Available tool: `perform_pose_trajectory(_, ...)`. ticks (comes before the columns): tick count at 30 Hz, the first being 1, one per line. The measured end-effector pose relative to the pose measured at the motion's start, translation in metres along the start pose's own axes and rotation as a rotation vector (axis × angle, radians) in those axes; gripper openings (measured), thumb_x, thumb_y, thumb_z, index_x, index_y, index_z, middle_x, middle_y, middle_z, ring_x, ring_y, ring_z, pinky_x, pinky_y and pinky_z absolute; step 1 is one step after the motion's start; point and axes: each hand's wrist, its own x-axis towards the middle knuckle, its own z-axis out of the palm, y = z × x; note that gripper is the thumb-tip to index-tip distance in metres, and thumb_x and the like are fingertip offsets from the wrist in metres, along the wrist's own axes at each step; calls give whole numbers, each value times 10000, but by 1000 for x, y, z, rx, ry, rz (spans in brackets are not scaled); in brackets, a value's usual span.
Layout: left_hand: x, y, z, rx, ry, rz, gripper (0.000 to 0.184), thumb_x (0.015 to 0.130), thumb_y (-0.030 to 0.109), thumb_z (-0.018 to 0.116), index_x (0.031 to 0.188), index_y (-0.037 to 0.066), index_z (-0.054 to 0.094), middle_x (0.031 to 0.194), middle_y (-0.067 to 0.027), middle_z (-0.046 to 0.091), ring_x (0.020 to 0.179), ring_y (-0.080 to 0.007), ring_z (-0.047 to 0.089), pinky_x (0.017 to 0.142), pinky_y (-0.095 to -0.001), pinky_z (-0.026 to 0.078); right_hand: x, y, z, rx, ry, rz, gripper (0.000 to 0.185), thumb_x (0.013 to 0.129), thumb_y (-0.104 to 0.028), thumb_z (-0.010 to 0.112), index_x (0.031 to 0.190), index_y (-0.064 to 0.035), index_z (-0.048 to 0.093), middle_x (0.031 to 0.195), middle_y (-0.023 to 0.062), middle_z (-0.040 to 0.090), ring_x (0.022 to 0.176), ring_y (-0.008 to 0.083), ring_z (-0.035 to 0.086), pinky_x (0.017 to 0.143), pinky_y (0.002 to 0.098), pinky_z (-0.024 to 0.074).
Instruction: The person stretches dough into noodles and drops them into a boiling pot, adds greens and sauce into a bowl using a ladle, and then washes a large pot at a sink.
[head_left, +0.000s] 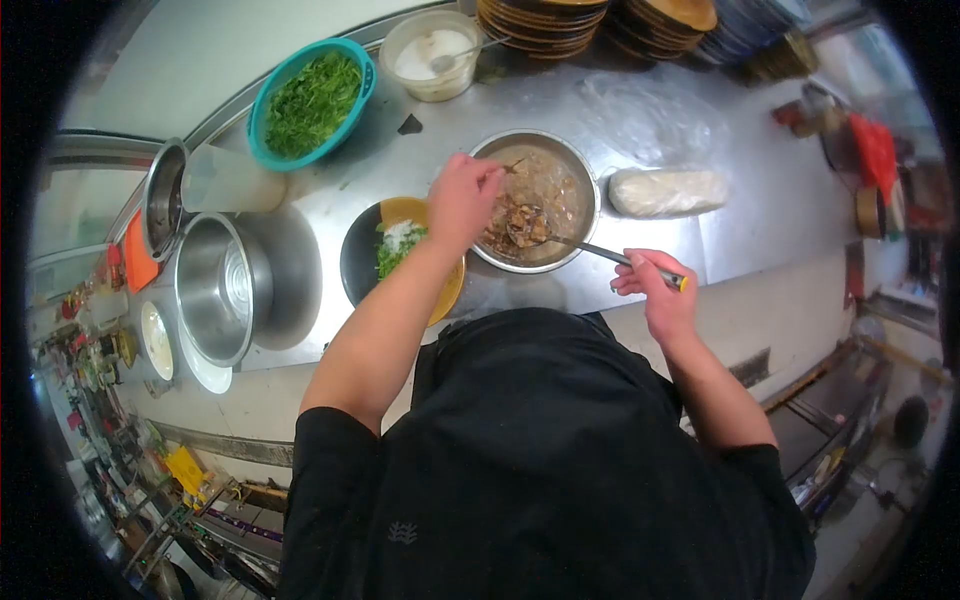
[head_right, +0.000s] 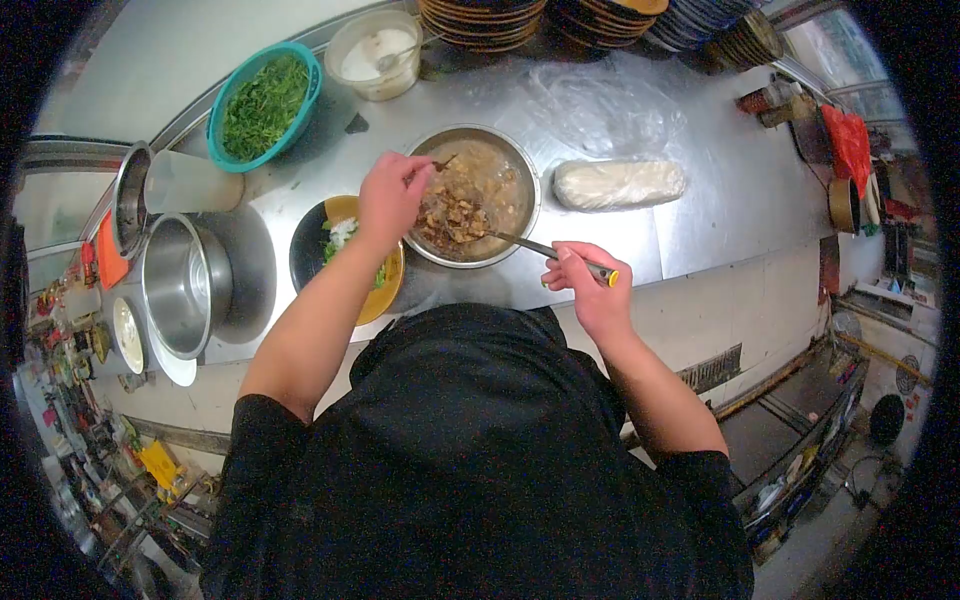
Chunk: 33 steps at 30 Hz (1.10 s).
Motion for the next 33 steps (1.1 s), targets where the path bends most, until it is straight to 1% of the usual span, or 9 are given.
perform_pose_trajectory(7,-8,-25,-33,82,-8,-153,372,778,208,615,1096,18,580,869,-144,596,795,-281,584,738,-362,464,11,-10,-3,40,23,20,230,883,-128,547,982,70,607,792,174,640,646,211,644,579,286,534)
perform_pose_trajectory(9,-28,-39,-57,76,12,-322,350,776,235,608,1072,48,594,952,-139,582,849,-297,577,756,-374,464,12,-15,0,43,34,36,232,888,-123,527,974,77,605,793,186,639,649,219,646,583,294,538)
perform_pose_trajectory(14,-104,-102,-96,-5,214,-504,319,786,222,616,1035,23,597,891,-132,583,793,-267,576,732,-341,462,12,-28,16,-26,-43,-9,222,887,-106,519,966,83,603,782,184,637,654,224,645,596,297,540)
perform_pose_trajectory(16,-133,-108,-107,163,344,-604,290,810,189,623,1034,5,603,792,-100,584,676,-174,551,664,-281,454,10,-35,26,-43,-81,-12,217,885,-99,521,964,86,602,779,176,637,658,224,644,604,294,540)
perform_pose_trajectory(19,-175,-133,-98,162,330,-716,316,839,230,598,1050,-5,594,822,-116,606,710,-192,570,680,-298,457,8,-40,49,-173,-270,-186,180,857,-65,552,960,70,610,791,146,644,700,206,639,634,286,523)
perform_pose_trajectory(22,-183,-109,-96,-82,238,-802,347,909,274,466,1038,-28,577,865,-184,625,783,-288,601,719,-361,457,13,-41,80,-585,-588,-608,170,783,-16,613,951,-3,633,841,117,640,751,200,619,672,294,492)
perform_pose_trajectory(24,-192,-117,-88,-81,270,-791,339,917,267,445,1016,-28,580,839,-193,620,771,-299,602,713,-370,456,9,-41,106,-596,-648,-662,172,778,-13,617,949,-10,632,848,122,634,747,219,617,671,297,493)
perform_pose_trajectory(26,-196,-120,-87,-91,221,-751,295,924,243,423,922,-20,558,750,-218,570,704,-380,547,652,-405,430,7,-37,124,-657,-689,-744,167,769,-10,627,936,-20,626,850,130,616,741,256,612,669,310,495)
perform_pose_trajectory(33,-199,-125,-90,-147,206,-783,283,918,242,428,847,-12,531,743,-226,552,714,-406,525,640,-414,419,15,-29,138,-775,-872,-866,297,709,-7,656,998,-57,608,921,131,585,809,266,598,680,333,498)
